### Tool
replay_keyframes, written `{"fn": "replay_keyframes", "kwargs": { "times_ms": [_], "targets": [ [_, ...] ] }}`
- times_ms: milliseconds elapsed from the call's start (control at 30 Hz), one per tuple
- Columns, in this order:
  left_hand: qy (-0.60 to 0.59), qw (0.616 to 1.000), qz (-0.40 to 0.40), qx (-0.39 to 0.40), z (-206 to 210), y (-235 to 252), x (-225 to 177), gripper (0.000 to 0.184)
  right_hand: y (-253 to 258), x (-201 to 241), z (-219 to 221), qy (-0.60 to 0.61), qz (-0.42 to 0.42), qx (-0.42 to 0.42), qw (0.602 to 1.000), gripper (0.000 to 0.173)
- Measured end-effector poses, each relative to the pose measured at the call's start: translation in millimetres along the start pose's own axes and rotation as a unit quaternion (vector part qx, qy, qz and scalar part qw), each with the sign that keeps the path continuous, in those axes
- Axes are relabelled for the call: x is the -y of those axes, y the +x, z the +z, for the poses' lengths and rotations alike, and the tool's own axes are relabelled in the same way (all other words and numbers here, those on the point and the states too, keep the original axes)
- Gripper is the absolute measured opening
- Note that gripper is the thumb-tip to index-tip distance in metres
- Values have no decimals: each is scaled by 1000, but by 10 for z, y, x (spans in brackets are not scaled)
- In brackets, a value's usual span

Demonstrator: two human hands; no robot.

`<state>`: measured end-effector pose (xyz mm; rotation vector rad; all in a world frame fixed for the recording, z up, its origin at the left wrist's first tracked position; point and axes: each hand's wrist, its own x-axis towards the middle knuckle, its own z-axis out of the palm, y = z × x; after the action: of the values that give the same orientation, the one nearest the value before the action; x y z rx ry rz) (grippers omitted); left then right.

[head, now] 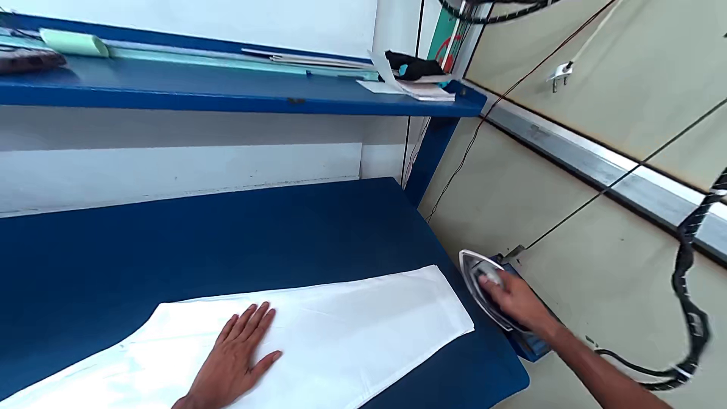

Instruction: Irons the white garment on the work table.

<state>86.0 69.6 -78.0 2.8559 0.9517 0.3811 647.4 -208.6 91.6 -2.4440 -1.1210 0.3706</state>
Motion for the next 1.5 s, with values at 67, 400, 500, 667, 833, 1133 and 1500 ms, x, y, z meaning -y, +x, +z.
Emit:
{"fn": "replay_keyframes", "kwargs": {
  "times_ms": [67,400,500,667,833,1133,1500],
  "targets": [
    [-23,1000,-2,-1,9,-68,-26,93,-194,471,-5,-101,-39,55,993,58],
    [-124,977,174,19,43,557,-541,50,28,1285,566,-62,-44,159,984,67],
    [-69,992,99,30,178,482,-357,56,446,977,536,-73,-20,109,991,69],
    [-57,990,117,48,37,321,73,64,609,883,442,-109,-227,185,950,53],
    [18,991,-122,-51,-365,-334,990,67,560,1277,667,-141,-357,280,880,47],
    [-85,905,-397,126,-1055,313,1446,33,178,2517,1338,-111,-334,351,868,60],
    [-105,936,-321,93,-985,177,1706,25,-278,4075,2197,-17,-285,298,911,61]
  ]
}}
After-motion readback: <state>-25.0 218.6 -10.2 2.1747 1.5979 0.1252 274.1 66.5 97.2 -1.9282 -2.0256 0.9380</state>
